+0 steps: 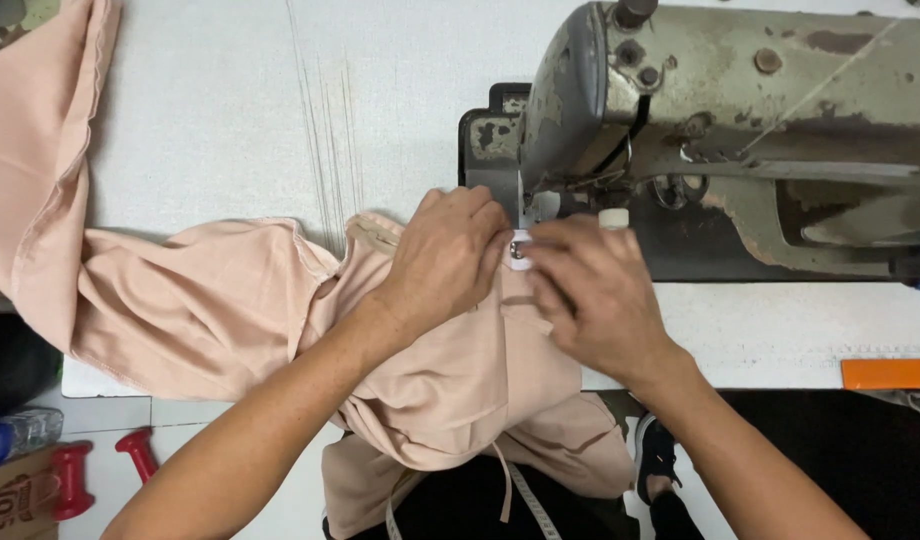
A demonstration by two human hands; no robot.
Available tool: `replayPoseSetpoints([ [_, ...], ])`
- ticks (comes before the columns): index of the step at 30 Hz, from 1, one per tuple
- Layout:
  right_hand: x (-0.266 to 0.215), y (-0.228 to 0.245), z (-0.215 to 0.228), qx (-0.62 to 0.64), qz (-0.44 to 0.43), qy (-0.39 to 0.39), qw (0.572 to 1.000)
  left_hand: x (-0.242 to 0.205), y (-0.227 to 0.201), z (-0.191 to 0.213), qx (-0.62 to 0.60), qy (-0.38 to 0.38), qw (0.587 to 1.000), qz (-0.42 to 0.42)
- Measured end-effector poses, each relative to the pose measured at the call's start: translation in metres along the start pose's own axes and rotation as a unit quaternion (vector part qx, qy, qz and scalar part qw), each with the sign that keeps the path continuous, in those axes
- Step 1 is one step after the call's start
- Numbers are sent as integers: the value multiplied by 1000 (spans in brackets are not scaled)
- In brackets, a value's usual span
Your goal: A person is sewing and trimming fabric components for a pair of trousers at an industrial sewing workstation.
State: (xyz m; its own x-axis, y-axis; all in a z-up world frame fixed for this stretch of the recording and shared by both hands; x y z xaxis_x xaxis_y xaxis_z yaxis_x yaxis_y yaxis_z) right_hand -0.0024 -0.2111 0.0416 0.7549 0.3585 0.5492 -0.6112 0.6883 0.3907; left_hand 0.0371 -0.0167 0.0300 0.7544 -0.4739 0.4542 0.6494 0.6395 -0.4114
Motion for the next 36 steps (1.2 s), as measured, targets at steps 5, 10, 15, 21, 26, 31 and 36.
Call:
replayPoseSetpoints([
  [5, -4, 4, 0, -9, 74, 19, 997, -1, -6, 1, 56, -43, 997, -25],
  [10, -2, 6, 1, -21, 86, 0, 996, -19, -9, 6, -7, -26, 994, -102],
  [15, -7, 2, -2, -28, 98, 6, 995, -24, -9, 17, -73, -25, 993, -91],
  [21, -4, 3, 0, 3, 87, -15, 996, -20, 2, 15, -141, -3, 988, -66],
  [26, -5, 4, 3, 34, 42, 41, 998, -16, -1, 22, -167, 28, 984, -51],
  [31, -5, 5, 3, 44, 12, 55, 997, -19, 1, 19, -164, 13, 984, -67],
  [36, -8, 4, 4, 48, 6, 56, 997, -20, -1, 22, -158, 11, 984, -79],
])
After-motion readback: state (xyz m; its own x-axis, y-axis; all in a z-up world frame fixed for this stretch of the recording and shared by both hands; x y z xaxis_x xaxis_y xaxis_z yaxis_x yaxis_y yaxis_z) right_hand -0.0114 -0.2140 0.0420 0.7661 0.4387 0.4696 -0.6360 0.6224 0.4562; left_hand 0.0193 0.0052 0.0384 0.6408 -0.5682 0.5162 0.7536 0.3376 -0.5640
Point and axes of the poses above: each hand's wrist, its own x-axis towards the middle knuckle, its own z-axis out of the back of the hand, y = z × x, the point moved 1 cm from there along x, towards the middle knuckle, and after that the axes turned 1 degree about x, right-handed, at the moved point
